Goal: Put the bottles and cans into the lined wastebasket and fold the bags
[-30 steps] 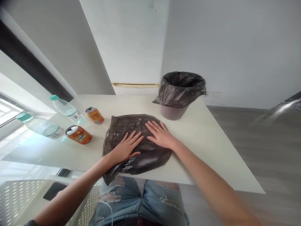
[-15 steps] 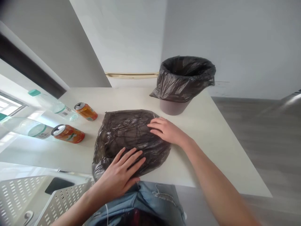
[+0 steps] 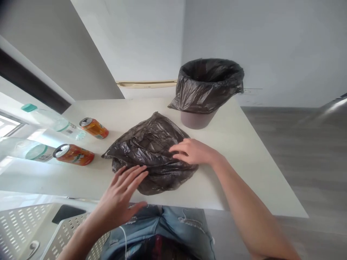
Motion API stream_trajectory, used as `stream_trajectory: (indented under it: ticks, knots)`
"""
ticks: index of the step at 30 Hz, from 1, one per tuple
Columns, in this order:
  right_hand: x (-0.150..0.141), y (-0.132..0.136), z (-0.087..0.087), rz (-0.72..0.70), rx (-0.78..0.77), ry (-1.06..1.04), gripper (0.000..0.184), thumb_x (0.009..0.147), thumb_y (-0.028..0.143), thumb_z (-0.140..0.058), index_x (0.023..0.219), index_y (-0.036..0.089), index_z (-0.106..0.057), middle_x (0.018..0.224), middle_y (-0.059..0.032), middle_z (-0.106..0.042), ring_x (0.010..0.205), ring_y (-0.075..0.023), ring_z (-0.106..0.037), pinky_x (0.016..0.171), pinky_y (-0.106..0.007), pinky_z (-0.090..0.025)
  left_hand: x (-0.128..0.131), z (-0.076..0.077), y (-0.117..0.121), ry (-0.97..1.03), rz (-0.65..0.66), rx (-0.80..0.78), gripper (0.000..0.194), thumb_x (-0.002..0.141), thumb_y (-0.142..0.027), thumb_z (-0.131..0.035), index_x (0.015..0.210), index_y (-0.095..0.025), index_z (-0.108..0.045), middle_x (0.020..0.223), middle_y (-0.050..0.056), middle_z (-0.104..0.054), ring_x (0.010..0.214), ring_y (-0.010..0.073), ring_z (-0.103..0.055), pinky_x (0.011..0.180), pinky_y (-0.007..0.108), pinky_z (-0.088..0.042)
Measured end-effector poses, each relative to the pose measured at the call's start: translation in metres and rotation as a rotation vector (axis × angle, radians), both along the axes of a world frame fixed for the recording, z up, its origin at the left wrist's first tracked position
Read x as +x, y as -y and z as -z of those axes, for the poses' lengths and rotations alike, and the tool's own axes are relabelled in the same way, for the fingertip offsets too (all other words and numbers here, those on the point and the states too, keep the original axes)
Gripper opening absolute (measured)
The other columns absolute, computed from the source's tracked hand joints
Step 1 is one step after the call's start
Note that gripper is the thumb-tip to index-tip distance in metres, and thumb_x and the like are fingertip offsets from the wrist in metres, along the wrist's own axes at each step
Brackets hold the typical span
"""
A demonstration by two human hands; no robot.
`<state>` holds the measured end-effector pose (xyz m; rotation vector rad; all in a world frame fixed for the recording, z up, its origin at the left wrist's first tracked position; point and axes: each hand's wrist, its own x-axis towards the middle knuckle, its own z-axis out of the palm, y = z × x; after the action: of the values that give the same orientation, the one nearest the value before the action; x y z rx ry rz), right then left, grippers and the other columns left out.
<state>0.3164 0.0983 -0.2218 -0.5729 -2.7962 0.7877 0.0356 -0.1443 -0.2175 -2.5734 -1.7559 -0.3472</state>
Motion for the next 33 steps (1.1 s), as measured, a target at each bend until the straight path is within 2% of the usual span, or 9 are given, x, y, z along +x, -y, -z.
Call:
stream_trajectory:
  ticks: [3, 5, 7, 14, 18, 21, 24, 29, 33]
  knots:
    - [0.001, -0.003, 0.003, 0.035, 0.047, -0.036, 0.038, 0.110, 0.048, -0.053, 0.128, 0.029, -0.081, 0.106, -0.0052, -0.082, 0.092, -0.0257, -0.071, 0.093, -0.045, -0.053, 0.010, 0.022, 0.016, -0.007, 0.057, -0.032, 0.061, 0.095, -0.041, -0.075, 0.151, -0.024, -0.059, 0.164, 0.009, -0.057, 0.153, 0.0359, -0.051, 0.135, 0.064, -0.030]
    - [0.002, -0.006, 0.007, 0.060, 0.062, -0.036, 0.036, 0.110, 0.045, -0.055, 0.126, 0.028, -0.081, 0.106, -0.0054, -0.082, 0.091, -0.0252, -0.071, 0.091, -0.045, -0.053, 0.008, 0.033, 0.026, 0.016, 0.027, -0.008, 0.035, 0.097, -0.027, -0.070, 0.132, -0.022, -0.068, 0.158, 0.009, -0.063, 0.153, 0.0330, -0.052, 0.137, 0.060, -0.026]
    - [0.003, -0.008, 0.009, 0.054, 0.057, -0.027, 0.033, 0.109, 0.043, -0.057, 0.125, 0.028, -0.082, 0.105, -0.0051, -0.082, 0.090, -0.0245, -0.071, 0.091, -0.044, -0.054, 0.000, 0.038, 0.035, 0.050, -0.025, 0.012, 0.025, 0.095, -0.011, -0.062, 0.117, -0.021, -0.070, 0.151, 0.009, -0.068, 0.153, 0.0300, -0.053, 0.139, 0.056, -0.024]
    - [0.000, -0.009, 0.007, -0.017, 0.019, 0.006, 0.035, 0.108, 0.040, -0.059, 0.131, 0.024, -0.079, 0.108, -0.0081, -0.081, 0.098, -0.0256, -0.070, 0.089, -0.043, -0.055, -0.026, 0.037, 0.063, 0.197, -0.067, 0.041, 0.046, 0.071, 0.010, -0.049, 0.104, -0.019, -0.064, 0.147, 0.012, -0.067, 0.156, 0.0296, -0.050, 0.138, 0.059, -0.027]
    - [0.006, -0.004, -0.007, 0.016, 0.007, 0.033, 0.046, 0.104, 0.048, -0.065, 0.146, 0.029, -0.071, 0.129, -0.0101, -0.076, 0.118, -0.0306, -0.068, 0.102, -0.050, -0.057, -0.034, 0.040, 0.065, 0.194, -0.098, 0.077, 0.062, 0.071, 0.009, -0.052, 0.126, -0.017, -0.063, 0.160, 0.016, -0.057, 0.161, 0.0324, -0.042, 0.137, 0.062, -0.028]
    - [0.019, 0.014, -0.020, 0.022, 0.000, 0.149, 0.081, 0.091, 0.058, -0.081, 0.164, 0.042, -0.050, 0.165, -0.0066, -0.054, 0.148, -0.0391, -0.054, 0.114, -0.058, -0.054, -0.040, 0.045, 0.064, 0.136, -0.088, 0.095, 0.079, 0.067, 0.009, -0.050, 0.140, -0.018, -0.061, 0.164, 0.014, -0.055, 0.163, 0.0319, -0.039, 0.137, 0.062, -0.027]
    - [0.036, 0.048, -0.019, -0.008, 0.035, 0.255, 0.113, 0.080, 0.059, -0.091, 0.173, 0.049, -0.027, 0.181, -0.0004, -0.029, 0.163, -0.0432, -0.035, 0.123, -0.062, -0.048, -0.044, 0.049, 0.064, 0.131, -0.084, 0.124, 0.078, 0.067, 0.010, -0.048, 0.139, -0.018, -0.062, 0.162, 0.013, -0.057, 0.161, 0.0293, -0.042, 0.138, 0.058, -0.027]
    - [0.057, 0.105, 0.015, 0.004, 0.168, 0.224, 0.117, 0.088, 0.053, -0.086, 0.176, 0.044, -0.011, 0.182, 0.0008, -0.023, 0.169, -0.0388, -0.020, 0.135, -0.063, -0.033, -0.047, 0.049, 0.067, 0.196, -0.071, 0.165, 0.059, 0.078, 0.008, -0.047, 0.129, -0.018, -0.062, 0.153, 0.012, -0.065, 0.152, 0.0226, -0.053, 0.138, 0.050, -0.029]
    - [0.055, 0.131, 0.031, 0.055, 0.278, 0.140, 0.102, 0.095, 0.041, -0.079, 0.177, 0.037, -0.017, 0.180, -0.0019, -0.031, 0.169, -0.0369, -0.023, 0.138, -0.067, -0.022, -0.046, 0.043, 0.069, 0.283, -0.079, 0.154, 0.056, 0.074, 0.008, -0.043, 0.118, -0.021, -0.062, 0.148, 0.009, -0.069, 0.145, 0.0199, -0.060, 0.135, 0.046, -0.038]
